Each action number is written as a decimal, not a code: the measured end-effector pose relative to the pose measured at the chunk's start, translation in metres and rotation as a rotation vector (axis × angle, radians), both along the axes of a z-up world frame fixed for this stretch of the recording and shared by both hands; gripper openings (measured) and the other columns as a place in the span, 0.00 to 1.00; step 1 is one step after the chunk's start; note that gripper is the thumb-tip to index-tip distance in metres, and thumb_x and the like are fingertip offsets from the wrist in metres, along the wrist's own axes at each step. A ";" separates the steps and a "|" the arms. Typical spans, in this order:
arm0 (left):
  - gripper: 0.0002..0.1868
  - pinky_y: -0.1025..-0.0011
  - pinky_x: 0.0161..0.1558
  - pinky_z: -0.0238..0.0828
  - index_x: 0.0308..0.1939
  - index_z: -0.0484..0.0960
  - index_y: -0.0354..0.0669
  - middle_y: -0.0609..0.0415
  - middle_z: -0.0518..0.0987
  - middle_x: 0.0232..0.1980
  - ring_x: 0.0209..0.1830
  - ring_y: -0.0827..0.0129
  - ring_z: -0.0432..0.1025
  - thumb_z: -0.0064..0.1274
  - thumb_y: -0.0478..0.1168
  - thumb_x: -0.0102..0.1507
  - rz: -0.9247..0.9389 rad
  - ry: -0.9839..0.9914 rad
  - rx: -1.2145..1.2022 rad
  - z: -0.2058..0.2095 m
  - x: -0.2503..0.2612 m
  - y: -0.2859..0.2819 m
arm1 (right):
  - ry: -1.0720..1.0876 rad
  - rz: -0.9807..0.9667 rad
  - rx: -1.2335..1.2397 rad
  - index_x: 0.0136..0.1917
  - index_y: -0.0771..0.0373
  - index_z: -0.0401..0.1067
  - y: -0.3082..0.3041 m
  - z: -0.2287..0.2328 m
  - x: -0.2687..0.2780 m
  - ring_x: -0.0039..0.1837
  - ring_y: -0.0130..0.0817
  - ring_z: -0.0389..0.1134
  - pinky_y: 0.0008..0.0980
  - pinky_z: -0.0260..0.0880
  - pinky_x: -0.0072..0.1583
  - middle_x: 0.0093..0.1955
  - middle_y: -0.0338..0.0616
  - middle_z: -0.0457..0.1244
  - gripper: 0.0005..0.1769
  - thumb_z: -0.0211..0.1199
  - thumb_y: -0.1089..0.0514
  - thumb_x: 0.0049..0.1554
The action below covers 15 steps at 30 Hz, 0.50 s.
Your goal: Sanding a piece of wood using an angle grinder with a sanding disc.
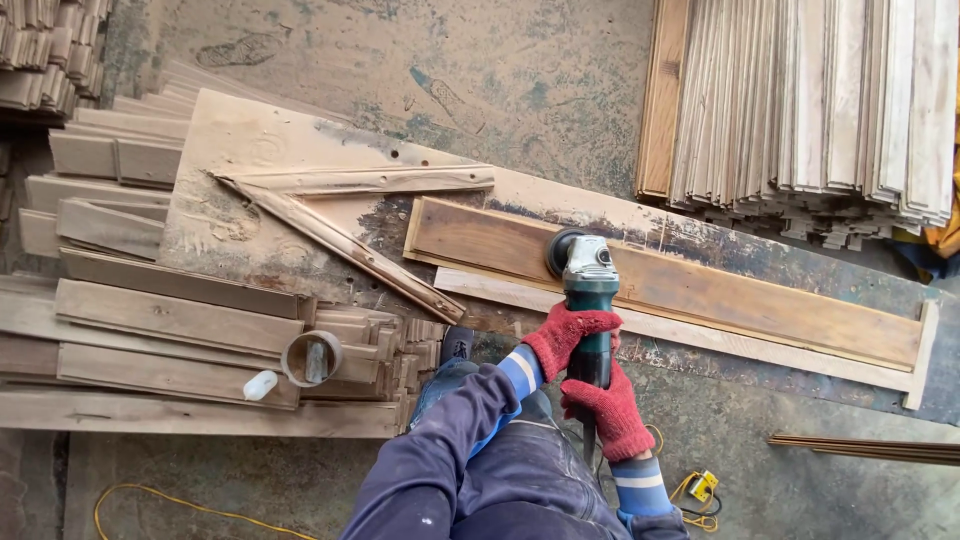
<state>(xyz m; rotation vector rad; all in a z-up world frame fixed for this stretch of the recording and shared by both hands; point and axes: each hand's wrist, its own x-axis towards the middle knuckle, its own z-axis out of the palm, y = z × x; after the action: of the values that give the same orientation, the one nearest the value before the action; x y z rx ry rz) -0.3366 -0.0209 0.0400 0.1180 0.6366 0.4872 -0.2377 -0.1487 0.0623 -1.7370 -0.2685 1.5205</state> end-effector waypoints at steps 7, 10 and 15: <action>0.18 0.71 0.32 0.76 0.43 0.78 0.35 0.48 0.79 0.31 0.27 0.64 0.76 0.65 0.32 0.51 0.001 0.051 -0.016 -0.009 -0.001 0.003 | 0.038 -0.011 -0.019 0.56 0.72 0.68 0.008 0.004 -0.005 0.35 0.49 0.68 0.42 0.71 0.35 0.40 0.60 0.66 0.24 0.69 0.71 0.45; 0.16 0.70 0.33 0.76 0.42 0.78 0.35 0.48 0.80 0.30 0.26 0.64 0.76 0.64 0.31 0.51 -0.020 0.036 -0.013 -0.007 -0.008 0.007 | 0.027 0.019 -0.016 0.57 0.71 0.68 0.012 0.003 -0.009 0.34 0.49 0.68 0.41 0.70 0.35 0.39 0.59 0.66 0.25 0.69 0.72 0.45; 0.21 0.70 0.33 0.77 0.43 0.79 0.35 0.47 0.81 0.32 0.28 0.63 0.77 0.68 0.33 0.49 0.014 0.120 -0.021 -0.011 -0.022 0.013 | 0.052 0.075 -0.019 0.54 0.72 0.69 0.018 -0.011 -0.010 0.33 0.49 0.68 0.42 0.71 0.34 0.38 0.60 0.66 0.23 0.70 0.71 0.44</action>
<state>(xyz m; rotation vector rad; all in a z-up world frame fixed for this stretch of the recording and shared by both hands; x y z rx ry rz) -0.3581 -0.0083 0.0290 0.1234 0.7605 0.4889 -0.2478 -0.1305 0.0510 -1.7163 -0.2956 1.6248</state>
